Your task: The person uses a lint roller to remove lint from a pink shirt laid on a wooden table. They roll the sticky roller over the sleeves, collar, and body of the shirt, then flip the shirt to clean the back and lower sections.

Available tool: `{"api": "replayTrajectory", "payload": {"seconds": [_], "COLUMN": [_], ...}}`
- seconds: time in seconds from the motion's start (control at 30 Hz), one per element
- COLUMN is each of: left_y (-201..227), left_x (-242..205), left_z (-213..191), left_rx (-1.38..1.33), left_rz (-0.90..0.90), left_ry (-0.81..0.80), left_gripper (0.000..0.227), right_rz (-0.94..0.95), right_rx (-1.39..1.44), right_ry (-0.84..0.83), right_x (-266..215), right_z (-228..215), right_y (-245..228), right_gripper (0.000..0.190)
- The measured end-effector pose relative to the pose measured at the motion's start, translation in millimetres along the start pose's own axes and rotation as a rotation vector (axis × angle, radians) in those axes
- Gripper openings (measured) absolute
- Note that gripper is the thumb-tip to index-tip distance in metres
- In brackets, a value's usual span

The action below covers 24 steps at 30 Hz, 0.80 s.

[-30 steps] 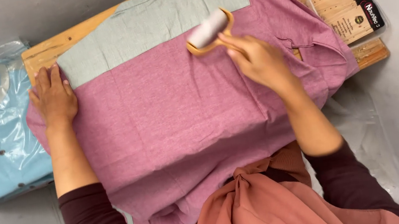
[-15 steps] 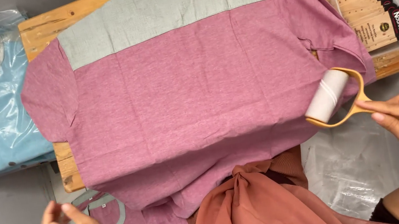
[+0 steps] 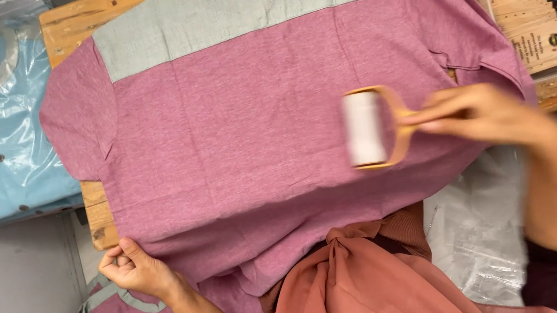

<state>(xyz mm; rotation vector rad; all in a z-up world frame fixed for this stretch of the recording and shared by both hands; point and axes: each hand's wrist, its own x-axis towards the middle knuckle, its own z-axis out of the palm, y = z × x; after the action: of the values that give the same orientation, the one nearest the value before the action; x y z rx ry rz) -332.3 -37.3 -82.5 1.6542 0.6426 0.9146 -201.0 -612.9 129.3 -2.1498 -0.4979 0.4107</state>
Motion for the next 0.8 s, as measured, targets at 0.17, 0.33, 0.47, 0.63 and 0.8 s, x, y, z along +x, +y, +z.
{"api": "replayTrajectory", "payload": {"seconds": [0.17,0.33,0.47,0.63,0.8], "left_y": [2.9,8.9,22.0,37.4,30.7], "left_x": [3.0,-2.8,-5.8,-5.8,-9.9], "left_z": [4.9,16.4,17.1,15.4,13.5], "left_rx": [0.063,0.046,0.001,-0.036,-0.040], "left_rz": [0.065,0.126,0.112,0.096,0.100], "left_ry": [-0.006,0.005,0.007,-0.012,-0.017], "left_gripper": [0.017,0.010,0.009,0.016,0.019], "right_rz": [0.092,-0.075,-0.153,-0.400,-0.442], "right_rx": [-0.164,-0.496,-0.662,-0.518,-0.393], "right_ry": [-0.005,-0.016,0.000,-0.112,-0.178], "right_x": [-10.6,11.0,48.7,171.7,224.1], "right_z": [-9.0,20.3,63.1,186.8,247.8], "right_y": [-27.6,-51.2,-78.6,-154.2,-176.8], "right_gripper": [0.025,0.031,0.035,0.025,0.028]}}
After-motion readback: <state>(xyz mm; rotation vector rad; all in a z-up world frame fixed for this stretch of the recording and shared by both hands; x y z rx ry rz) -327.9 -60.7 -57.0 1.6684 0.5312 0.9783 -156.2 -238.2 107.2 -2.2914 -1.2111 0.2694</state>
